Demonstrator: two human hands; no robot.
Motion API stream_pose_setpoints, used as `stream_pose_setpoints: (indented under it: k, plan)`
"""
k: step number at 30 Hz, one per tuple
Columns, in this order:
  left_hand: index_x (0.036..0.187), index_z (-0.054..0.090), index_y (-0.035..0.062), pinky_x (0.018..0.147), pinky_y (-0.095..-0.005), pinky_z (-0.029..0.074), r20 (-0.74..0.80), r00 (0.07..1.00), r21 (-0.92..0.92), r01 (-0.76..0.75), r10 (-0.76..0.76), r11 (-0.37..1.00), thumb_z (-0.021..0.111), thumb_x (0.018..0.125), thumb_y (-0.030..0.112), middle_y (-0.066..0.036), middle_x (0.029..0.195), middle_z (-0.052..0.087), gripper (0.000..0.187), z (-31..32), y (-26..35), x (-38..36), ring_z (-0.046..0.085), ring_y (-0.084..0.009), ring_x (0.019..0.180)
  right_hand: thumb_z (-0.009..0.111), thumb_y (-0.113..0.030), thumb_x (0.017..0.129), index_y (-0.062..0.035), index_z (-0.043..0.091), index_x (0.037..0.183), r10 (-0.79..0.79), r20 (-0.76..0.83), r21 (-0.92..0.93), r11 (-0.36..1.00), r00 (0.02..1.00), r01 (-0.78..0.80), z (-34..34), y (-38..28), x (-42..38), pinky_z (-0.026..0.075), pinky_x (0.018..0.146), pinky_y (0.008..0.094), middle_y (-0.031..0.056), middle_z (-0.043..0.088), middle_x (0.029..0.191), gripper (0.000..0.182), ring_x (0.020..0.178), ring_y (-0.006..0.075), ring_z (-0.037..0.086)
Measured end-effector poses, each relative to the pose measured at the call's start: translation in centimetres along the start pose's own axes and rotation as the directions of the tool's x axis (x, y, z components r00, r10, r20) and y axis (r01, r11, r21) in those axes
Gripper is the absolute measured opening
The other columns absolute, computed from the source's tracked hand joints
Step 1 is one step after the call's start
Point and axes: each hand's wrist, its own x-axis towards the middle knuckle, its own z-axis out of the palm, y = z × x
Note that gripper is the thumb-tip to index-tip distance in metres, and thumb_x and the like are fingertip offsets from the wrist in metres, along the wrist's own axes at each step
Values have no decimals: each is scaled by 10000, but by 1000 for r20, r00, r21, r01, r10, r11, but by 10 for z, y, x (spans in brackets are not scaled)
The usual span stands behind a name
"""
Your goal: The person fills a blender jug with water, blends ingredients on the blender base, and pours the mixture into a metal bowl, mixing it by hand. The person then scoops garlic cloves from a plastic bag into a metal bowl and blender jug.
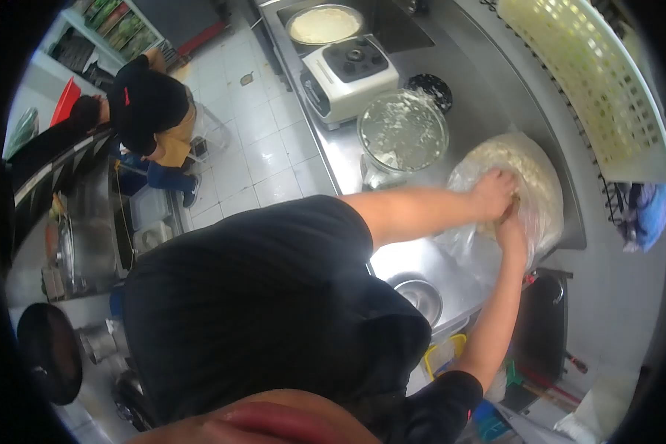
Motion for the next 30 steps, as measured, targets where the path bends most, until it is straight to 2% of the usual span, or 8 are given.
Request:
stream_pose_setpoints:
  k: [2, 5, 14, 16, 21, 24, 26, 30]
  plan:
    - [1142, 676, 185, 1006, -390, 286, -71, 997, 96, -14, 21, 995, 570, 816, 299, -32, 1334, 489, 361, 13, 1, -7, 398, -247, 1241, 516, -365, 896, -82, 388, 1399, -211, -280, -278, 952, 937, 132, 41, 47, 48, 358, 1015, 496, 213, 407, 1432, 591, 1300, 401, 399]
    - [1159, 666, 194, 1009, -389, 289, 42, 998, 58, -57, 55, 997, 576, 818, 298, -26, 1346, 473, 368, 5, 0, -4, 394, -235, 1250, 605, -366, 833, -95, 353, 1423, -121, -79, -234, 967, 990, 99, 19, 24, 45, 311, 1064, 469, 192, 408, 1435, 696, 1314, 394, 383]
    - [1092, 702, 111, 954, -425, 426, 377, 921, -280, 214, -98, 936, 684, 762, 322, -92, 1256, 569, 393, -54, -7, 17, 527, -263, 1194, 635, -288, 781, -54, 497, 1315, -168, -178, -431, 899, 970, 77, -11, 11, -1, 317, 1071, 440, 178, 554, 1279, 599, 1280, 370, 423]
    - [1097, 685, 90, 890, -431, 461, 262, 956, -246, 200, -134, 948, 723, 716, 302, -110, 1224, 574, 438, -16, -8, 49, 560, -276, 1129, 595, -180, 790, -26, 517, 1274, -290, -309, 1, 952, 906, 306, 1, 25, -1, 340, 1056, 426, 191, 592, 1201, 514, 1234, 377, 469]
    - [1177, 609, 43, 842, -433, 491, 161, 947, -283, 313, -277, 907, 766, 689, 255, -134, 1193, 577, 555, 9, 12, 77, 590, -293, 1080, 554, -62, 776, -7, 532, 1240, -120, -326, 406, 878, 938, 253, 22, 22, -10, 377, 1013, 394, 224, 579, 1164, 468, 1216, 349, 478]
    - [1264, 528, 19, 833, -430, 495, 227, 940, -179, 298, -255, 938, 752, 711, 213, -140, 1194, 573, 627, -13, 11, 59, 593, -289, 1080, 604, -89, 766, -10, 572, 1191, -246, -484, 135, 927, 839, 350, 15, -1, -26, 380, 1003, 406, 216, 580, 1141, 434, 1193, 347, 482]
    - [1256, 552, 36, 927, -400, 451, 149, 945, -199, 318, -293, 927, 504, 911, 211, -143, 1208, 599, 390, -22, 17, 56, 587, -303, 1107, 589, -52, 713, -21, 604, 1143, -295, -491, -13, 943, 819, 332, 3, -12, -30, 392, 995, 433, 230, 585, 1098, 432, 1055, 398, 547]
    - [1276, 527, 55, 836, -417, 508, 159, 906, -423, 422, -392, 802, 699, 747, 172, -195, 1129, 599, 568, 7, 9, 82, 614, -350, 1044, 645, -95, 728, 3, 613, 1008, -449, -490, -190, 892, 747, 411, 8, -10, -38, 404, 972, 457, 227, 616, 998, 299, 1008, 412, 556]
